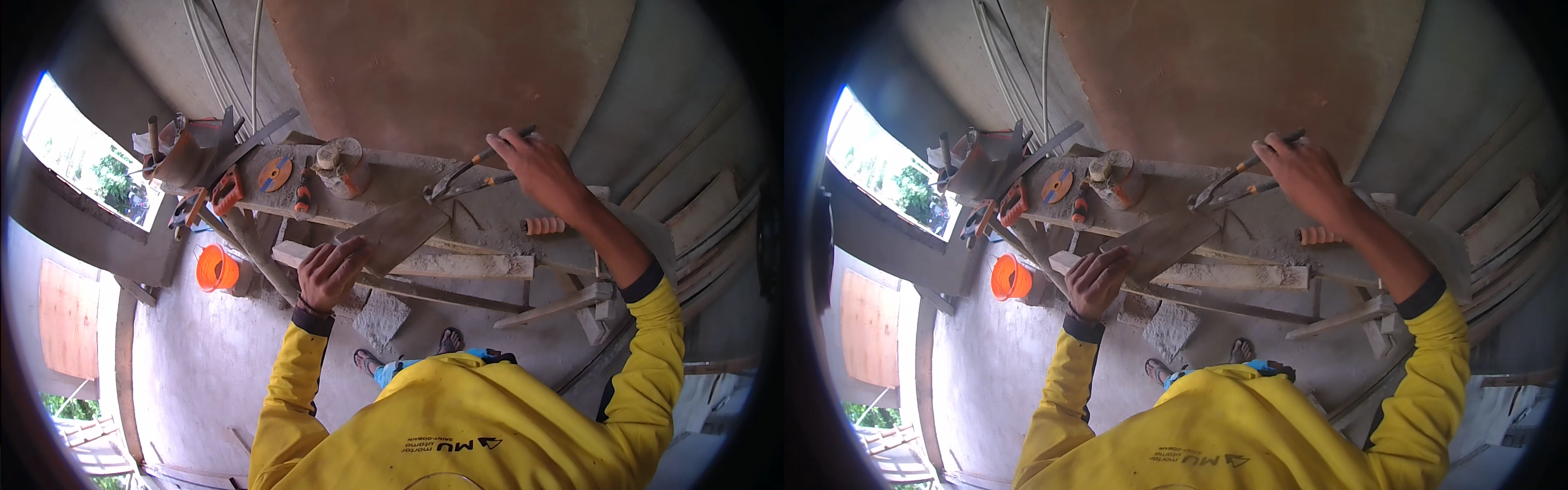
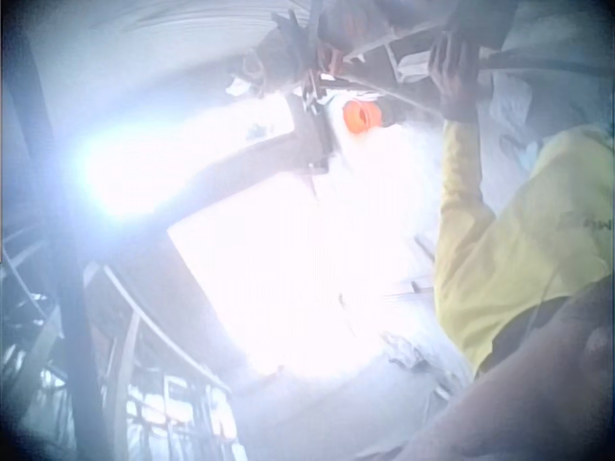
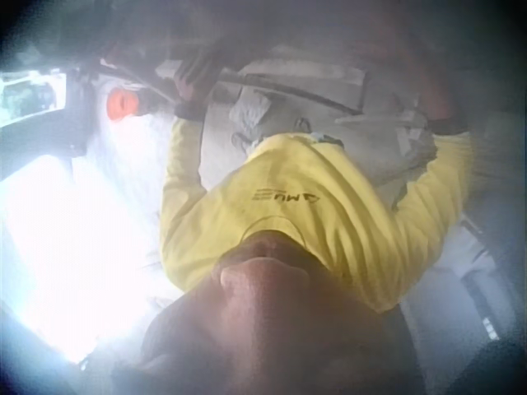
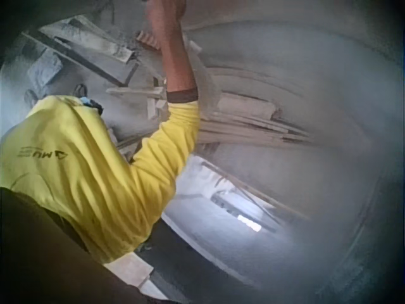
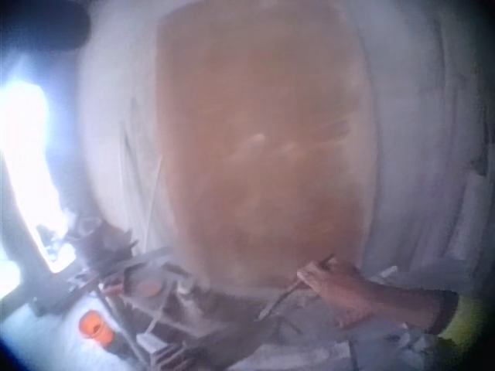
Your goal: The person uses a chisel and hammer to split a small wooden block, then moves to a large plywood sheet on the floor. They use an angle grinder to cut a rectangular shape out of the plywood, then inspect the cut piece.
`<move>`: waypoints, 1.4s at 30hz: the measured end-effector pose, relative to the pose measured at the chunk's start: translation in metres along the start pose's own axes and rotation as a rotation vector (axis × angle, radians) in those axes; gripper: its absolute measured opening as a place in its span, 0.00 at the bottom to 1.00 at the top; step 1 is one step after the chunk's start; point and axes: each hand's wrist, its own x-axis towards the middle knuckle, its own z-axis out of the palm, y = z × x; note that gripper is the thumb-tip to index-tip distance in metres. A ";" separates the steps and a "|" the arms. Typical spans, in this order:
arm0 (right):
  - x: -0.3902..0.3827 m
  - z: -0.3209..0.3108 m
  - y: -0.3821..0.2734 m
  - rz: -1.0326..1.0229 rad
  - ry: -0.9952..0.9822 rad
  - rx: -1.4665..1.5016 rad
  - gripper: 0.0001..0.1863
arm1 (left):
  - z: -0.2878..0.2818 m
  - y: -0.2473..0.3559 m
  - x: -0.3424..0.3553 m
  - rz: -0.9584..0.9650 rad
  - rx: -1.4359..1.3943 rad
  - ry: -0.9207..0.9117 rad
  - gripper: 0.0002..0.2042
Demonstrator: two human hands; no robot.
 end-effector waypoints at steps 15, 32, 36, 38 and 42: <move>0.042 -0.042 -0.072 -0.325 0.195 -0.418 0.21 | 0.003 0.002 0.005 0.099 -0.005 -0.001 0.17; 0.077 -0.017 -0.059 -0.450 0.170 -0.185 0.02 | 0.004 0.012 0.002 0.064 -0.056 0.041 0.14; 0.035 0.045 -0.043 -0.136 -0.345 0.329 0.03 | 0.007 0.013 -0.012 -0.011 -0.046 0.037 0.14; 0.021 0.048 -0.043 -0.036 -0.333 0.429 0.05 | 0.013 0.006 -0.015 -0.080 -0.025 0.081 0.13; -0.009 0.029 -0.034 0.180 -0.221 0.482 0.06 | 0.024 0.023 -0.017 -0.336 -0.025 0.237 0.10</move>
